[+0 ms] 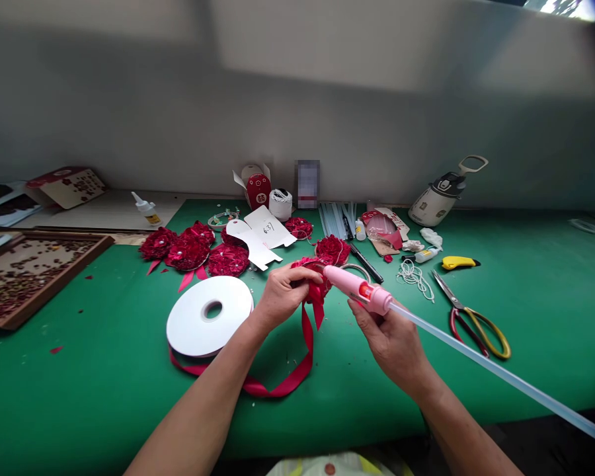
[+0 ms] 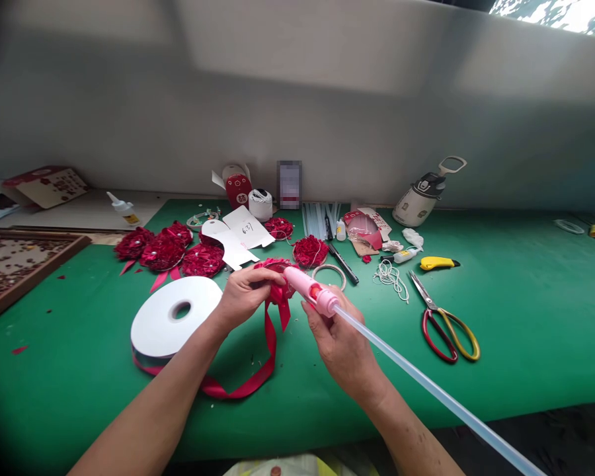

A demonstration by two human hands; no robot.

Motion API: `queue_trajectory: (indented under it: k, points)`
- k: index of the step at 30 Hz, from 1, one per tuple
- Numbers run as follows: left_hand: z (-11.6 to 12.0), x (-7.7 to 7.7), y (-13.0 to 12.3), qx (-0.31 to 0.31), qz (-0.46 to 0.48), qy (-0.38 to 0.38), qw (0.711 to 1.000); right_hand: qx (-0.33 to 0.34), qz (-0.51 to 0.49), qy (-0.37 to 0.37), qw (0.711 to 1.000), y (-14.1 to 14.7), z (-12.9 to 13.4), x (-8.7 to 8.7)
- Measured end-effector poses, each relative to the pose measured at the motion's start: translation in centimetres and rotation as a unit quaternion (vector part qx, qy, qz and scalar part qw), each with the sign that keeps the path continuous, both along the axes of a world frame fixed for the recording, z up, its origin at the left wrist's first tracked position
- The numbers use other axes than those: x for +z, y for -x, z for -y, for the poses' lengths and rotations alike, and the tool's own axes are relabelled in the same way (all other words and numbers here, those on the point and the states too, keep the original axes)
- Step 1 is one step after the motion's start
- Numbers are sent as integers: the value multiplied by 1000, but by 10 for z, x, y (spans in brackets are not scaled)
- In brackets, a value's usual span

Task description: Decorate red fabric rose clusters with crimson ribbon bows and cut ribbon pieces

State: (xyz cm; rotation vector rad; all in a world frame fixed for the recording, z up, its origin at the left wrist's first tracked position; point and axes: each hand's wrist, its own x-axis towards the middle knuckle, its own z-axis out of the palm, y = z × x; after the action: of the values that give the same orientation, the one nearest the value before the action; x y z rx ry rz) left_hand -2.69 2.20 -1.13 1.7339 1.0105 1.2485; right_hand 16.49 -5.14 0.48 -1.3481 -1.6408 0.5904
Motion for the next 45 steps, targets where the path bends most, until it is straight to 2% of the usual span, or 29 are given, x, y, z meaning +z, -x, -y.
queue_trajectory:
  k: [4,11,19,24,29,38,45]
  points:
    - [0,0,0,-4,10,14,1000,-5,5,2,1000,0,1,1]
    - [-2,-1,-1,3,-9,-17,1000,3,37,13,999,4,1,7]
    - [-2,-1,-1,7,-15,-23,1000,12,28,29,999,4,-2,9]
    - [0,1,-1,2,1,10,1000,-4,-9,35,999,2,0,8]
    - [0,1,-1,-7,27,47,999,-24,-1,35,999,1,2,5]
    - [1,3,0,5,15,46,999,-23,25,27,999,4,-2,11]
    - [-1,7,0,14,75,107,991,-37,-31,29,998,3,2,9]
